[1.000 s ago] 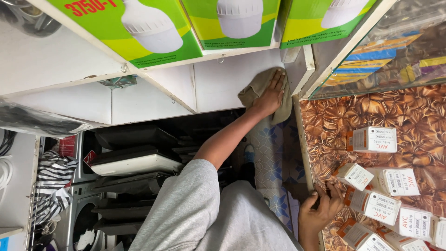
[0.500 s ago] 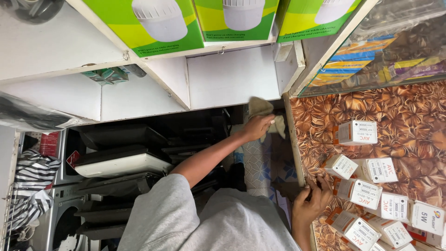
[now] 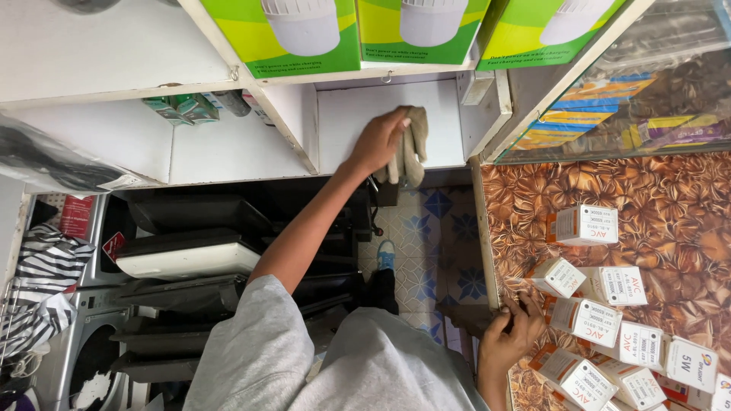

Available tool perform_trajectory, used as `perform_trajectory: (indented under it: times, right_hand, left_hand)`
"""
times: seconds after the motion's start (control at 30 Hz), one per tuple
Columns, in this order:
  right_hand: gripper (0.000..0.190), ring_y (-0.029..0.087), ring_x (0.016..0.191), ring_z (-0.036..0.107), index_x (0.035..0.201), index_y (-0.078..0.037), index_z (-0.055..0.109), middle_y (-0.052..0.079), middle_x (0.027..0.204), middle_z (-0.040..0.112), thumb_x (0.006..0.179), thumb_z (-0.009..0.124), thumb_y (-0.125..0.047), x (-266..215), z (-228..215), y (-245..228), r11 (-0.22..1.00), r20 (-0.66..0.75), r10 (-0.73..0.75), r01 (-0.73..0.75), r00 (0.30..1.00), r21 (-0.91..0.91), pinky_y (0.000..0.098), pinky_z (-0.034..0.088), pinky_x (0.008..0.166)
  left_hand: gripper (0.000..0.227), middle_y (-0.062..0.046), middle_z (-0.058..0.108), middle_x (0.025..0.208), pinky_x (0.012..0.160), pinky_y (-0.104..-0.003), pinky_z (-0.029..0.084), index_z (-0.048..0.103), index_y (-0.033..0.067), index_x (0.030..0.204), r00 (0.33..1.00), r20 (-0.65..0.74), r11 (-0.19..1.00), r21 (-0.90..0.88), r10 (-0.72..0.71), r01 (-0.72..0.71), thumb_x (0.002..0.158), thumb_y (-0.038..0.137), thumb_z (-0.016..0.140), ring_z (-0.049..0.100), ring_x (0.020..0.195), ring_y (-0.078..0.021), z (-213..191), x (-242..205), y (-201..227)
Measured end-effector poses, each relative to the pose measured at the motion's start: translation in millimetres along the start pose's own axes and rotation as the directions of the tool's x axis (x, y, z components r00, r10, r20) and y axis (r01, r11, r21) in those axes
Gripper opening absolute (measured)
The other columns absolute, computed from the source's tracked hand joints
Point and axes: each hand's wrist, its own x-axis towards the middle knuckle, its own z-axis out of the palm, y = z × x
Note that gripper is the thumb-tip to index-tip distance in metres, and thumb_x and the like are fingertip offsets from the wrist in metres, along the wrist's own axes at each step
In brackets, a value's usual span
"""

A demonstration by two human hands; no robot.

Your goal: The person wipes a white shelf with a cloth, then picks up small white boxes from a patterned countertop and places them onto the shelf. The person continues to arrange the boxes in neat rows on the shelf.

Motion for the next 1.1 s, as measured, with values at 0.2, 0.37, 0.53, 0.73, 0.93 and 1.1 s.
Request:
perform_trajectory:
  times: [0.2, 0.37, 0.53, 0.73, 0.93, 1.1]
  right_hand:
    - [0.025, 0.036, 0.129, 0.053, 0.116, 0.001, 0.073, 0.017, 0.134, 0.060, 0.109, 0.049, -0.005, -4, 1, 4, 1.000, 0.005, -0.013, 0.013, 1.000, -0.013, 0.0494, 0.040, 0.107]
    - [0.026, 0.039, 0.129, 0.054, 0.115, 0.002, 0.075, 0.019, 0.131, 0.061, 0.108, 0.050, -0.002, -6, 3, 8, 0.998, 0.024, -0.036, 0.037, 0.999, -0.055, 0.0531, 0.042, 0.110]
    - [0.024, 0.040, 0.130, 0.052, 0.112, 0.003, 0.074, 0.019, 0.133, 0.061, 0.108, 0.051, -0.002, -4, 6, 15, 0.994, 0.057, -0.058, 0.063, 0.997, -0.093, 0.0536, 0.041, 0.110]
    - [0.024, 0.039, 0.131, 0.052, 0.114, 0.004, 0.075, 0.019, 0.132, 0.061, 0.106, 0.052, -0.001, -10, 7, 19, 0.988, 0.074, -0.065, 0.075, 0.995, -0.136, 0.0535, 0.042, 0.111]
    - [0.024, 0.040, 0.129, 0.054, 0.113, 0.002, 0.074, 0.020, 0.131, 0.061, 0.106, 0.051, 0.000, -6, 7, 18, 0.988, 0.112, -0.078, 0.091, 0.991, -0.124, 0.0543, 0.041, 0.111]
    - [0.024, 0.040, 0.129, 0.053, 0.114, 0.000, 0.074, 0.020, 0.132, 0.060, 0.105, 0.052, 0.000, -8, 2, 15, 0.991, 0.144, -0.059, 0.075, 0.988, -0.113, 0.0521, 0.039, 0.108]
  left_hand:
    - [0.054, -0.023, 0.052, 0.146, 0.113, -0.051, 0.047, 0.045, 0.0097, 0.151, 0.980, -0.133, 0.823, 0.567, 0.145, -0.045, 0.101, 0.021, 0.062, 0.053, 0.131, -0.0381, 20, -6, -69]
    - [0.060, -0.027, 0.024, 0.165, 0.130, -0.055, 0.014, 0.033, 0.0013, 0.158, 0.990, -0.121, 0.749, 0.662, 0.078, 0.022, 0.109, 0.035, 0.044, 0.019, 0.155, -0.0433, 78, -19, -93]
    - [0.060, -0.024, 0.025, 0.165, 0.128, -0.056, 0.013, 0.033, 0.0067, 0.159, 0.997, 0.018, 0.751, 0.658, 0.070, -0.065, 0.108, 0.039, 0.038, 0.021, 0.154, -0.0421, 47, 3, -113]
    - [0.061, -0.022, 0.030, 0.163, 0.123, -0.065, 0.016, 0.041, 0.0078, 0.155, 0.965, -0.261, 0.659, 0.725, -0.008, 0.201, 0.105, 0.043, 0.044, 0.023, 0.152, -0.0422, 25, 14, -165]
    - [0.064, -0.023, 0.024, 0.167, 0.125, -0.062, 0.017, 0.034, 0.0082, 0.159, 0.917, -0.385, 0.656, 0.668, -0.100, 0.352, 0.106, 0.043, 0.045, 0.019, 0.155, -0.0433, 38, -60, -103]
    - [0.065, -0.024, 0.022, 0.167, 0.125, -0.063, 0.020, 0.032, 0.0086, 0.161, 0.931, -0.356, 0.604, 0.726, -0.081, 0.330, 0.108, 0.046, 0.038, 0.019, 0.154, -0.0469, 41, -73, -108]
